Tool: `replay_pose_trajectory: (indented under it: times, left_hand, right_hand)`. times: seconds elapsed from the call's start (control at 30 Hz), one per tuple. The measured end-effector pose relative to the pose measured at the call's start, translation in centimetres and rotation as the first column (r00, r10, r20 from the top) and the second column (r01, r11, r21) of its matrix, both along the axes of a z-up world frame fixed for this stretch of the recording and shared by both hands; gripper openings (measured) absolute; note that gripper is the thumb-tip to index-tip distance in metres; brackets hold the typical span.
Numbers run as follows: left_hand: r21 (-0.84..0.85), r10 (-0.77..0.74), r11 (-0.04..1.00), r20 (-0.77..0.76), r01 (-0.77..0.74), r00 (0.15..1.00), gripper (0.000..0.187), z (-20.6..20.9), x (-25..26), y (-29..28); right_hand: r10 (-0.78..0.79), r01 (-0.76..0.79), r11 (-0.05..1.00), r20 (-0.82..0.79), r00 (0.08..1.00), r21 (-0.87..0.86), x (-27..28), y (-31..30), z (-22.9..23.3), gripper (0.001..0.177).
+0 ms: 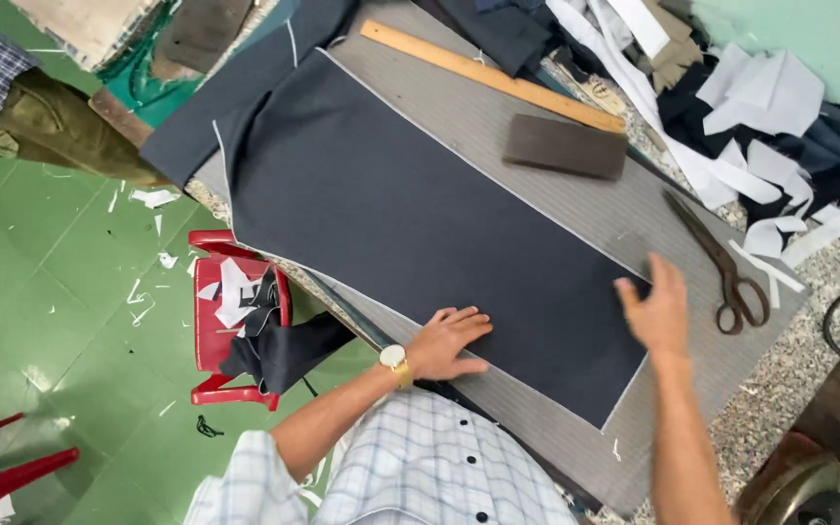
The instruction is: The person irons a dark fabric piece on a worktable, then cuts a small strip from its edge with shears. They place a white strip along the edge, press it with the iron, flip the fabric, and iron the other side. The person folds the fabric and sets it aside, then repeats the process on another fabric piece.
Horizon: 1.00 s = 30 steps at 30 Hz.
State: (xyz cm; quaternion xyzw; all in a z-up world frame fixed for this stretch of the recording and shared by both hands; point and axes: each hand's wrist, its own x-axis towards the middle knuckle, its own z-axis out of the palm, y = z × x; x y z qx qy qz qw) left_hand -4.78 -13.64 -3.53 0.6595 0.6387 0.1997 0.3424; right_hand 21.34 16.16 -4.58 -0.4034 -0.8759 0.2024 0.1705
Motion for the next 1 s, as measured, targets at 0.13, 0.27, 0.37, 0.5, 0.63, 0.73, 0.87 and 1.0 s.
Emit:
replay_pose_trajectory:
  times: [0.13, 0.27, 0.37, 0.5, 0.63, 0.73, 0.87, 1.0]
  left_hand:
    - [-0.093, 0.466, 0.876, 0.416, -0.473, 0.781, 0.057, -1.7, -3.9, 4.8]
    - [-0.586, 0.831, 0.508, 0.527, -0.632, 0.18, 0.109, 3.5, -7.1, 9.2]
    - [-0.488, 0.84, 0.498, 0.475, -0.716, 0.26, 0.085, 0.8, -5.9, 11.5]
    - [-0.399, 0.499, 0.858, 0.495, -0.324, 0.712, 0.009, 6.4, -1.2, 9.8]
    - [-0.278, -0.061, 0.938, 0.449, 0.205, 0.891, 0.033, 14.7, 1.7, 7.1]
    - [-0.102, -0.323, 0.898, 0.505, 0.427, 0.8, 0.033, 20.4, 0.3, 5.0]
    - [0.067, -0.61, 0.716, 0.544, 0.695, 0.576, 0.033, 25.5, -1.7, 1.9]
    - [0.252, -0.705, 0.653, 0.546, 0.714, 0.452, 0.022, 30.6, -4.3, -0.3]
  right_hand:
    - [-0.175, 0.208, 0.964, 0.193, 0.965, -0.164, -2.4, -2.1, -1.9, 0.06]
    - [0.278, -0.148, 0.82, 0.159, 0.947, -0.552, -3.9, -8.7, 3.1, 0.014]
    - [0.573, -0.433, 0.548, -0.056, 0.818, -0.716, -5.6, -15.0, 8.6, 0.013]
    - [0.369, -0.354, 0.592, -0.147, 0.918, -0.724, -5.3, -15.1, 12.1, 0.026]
    - [0.112, -0.307, 0.866, -0.446, 0.888, -0.394, -3.4, -12.6, 13.8, 0.039]
    - [0.177, -0.56, 0.717, -0.669, 0.722, -0.415, -4.0, -13.3, 16.8, 0.056]
    - [0.461, -0.772, 0.409, -0.62, 0.635, -0.486, -7.2, -15.5, 19.9, 0.106]
    - [0.779, -0.91, 0.301, -0.477, 0.408, -0.286, -11.3, -17.7, 18.9, 0.078]
